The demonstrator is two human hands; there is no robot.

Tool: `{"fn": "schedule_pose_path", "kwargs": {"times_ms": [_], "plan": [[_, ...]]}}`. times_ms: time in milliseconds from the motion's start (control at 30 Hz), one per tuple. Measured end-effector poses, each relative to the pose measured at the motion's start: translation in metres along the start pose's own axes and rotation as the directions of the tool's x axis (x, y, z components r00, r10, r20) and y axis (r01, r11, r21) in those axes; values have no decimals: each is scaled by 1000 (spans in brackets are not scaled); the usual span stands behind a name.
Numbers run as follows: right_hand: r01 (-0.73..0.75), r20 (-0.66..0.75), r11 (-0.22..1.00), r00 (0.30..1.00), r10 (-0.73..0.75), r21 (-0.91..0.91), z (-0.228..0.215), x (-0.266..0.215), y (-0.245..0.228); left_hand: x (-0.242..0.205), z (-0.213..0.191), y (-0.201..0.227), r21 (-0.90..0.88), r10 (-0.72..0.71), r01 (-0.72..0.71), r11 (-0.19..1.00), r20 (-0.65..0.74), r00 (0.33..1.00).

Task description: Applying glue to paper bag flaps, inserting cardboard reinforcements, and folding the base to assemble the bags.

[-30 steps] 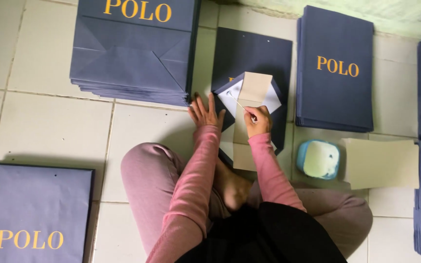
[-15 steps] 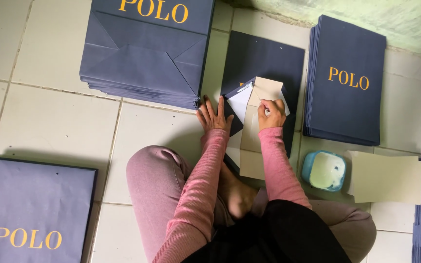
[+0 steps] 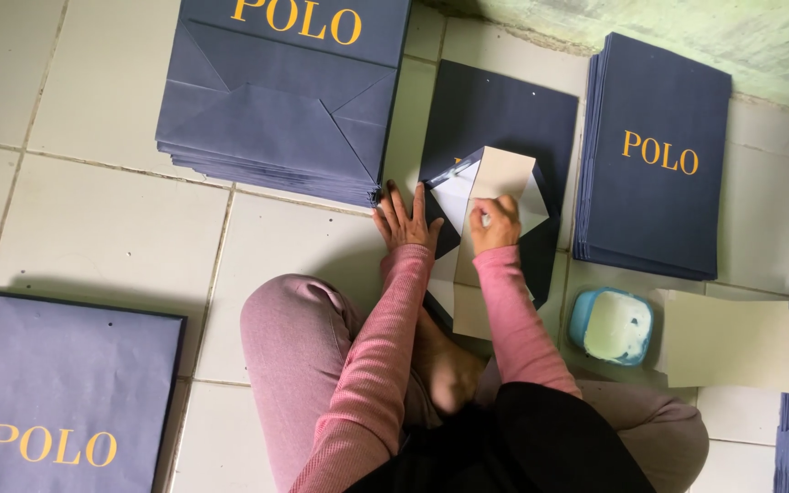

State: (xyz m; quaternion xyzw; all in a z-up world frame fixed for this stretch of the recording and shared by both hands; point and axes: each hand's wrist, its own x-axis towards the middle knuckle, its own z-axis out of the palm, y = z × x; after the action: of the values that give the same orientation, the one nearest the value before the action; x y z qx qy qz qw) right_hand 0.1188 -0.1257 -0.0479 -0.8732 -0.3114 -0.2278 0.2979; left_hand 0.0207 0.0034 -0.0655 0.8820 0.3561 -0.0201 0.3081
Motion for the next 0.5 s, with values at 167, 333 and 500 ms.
{"fn": "schedule_pose_path", "kwargs": {"times_ms": [167, 333, 500], "plan": [[-37, -46, 999, 998, 35, -37, -11, 22, 26, -1, -2, 0, -1, 1, -1, 1000, 7, 1000], [-15, -7, 1000, 1000, 14, -20, -6, 11, 3, 0, -5, 1, 7, -11, 11, 1000, 31, 999], [87, 80, 990, 992, -96, 110, -1, -5, -22, -1, -8, 2, 7, -21, 21, 1000, 54, 998]]}}
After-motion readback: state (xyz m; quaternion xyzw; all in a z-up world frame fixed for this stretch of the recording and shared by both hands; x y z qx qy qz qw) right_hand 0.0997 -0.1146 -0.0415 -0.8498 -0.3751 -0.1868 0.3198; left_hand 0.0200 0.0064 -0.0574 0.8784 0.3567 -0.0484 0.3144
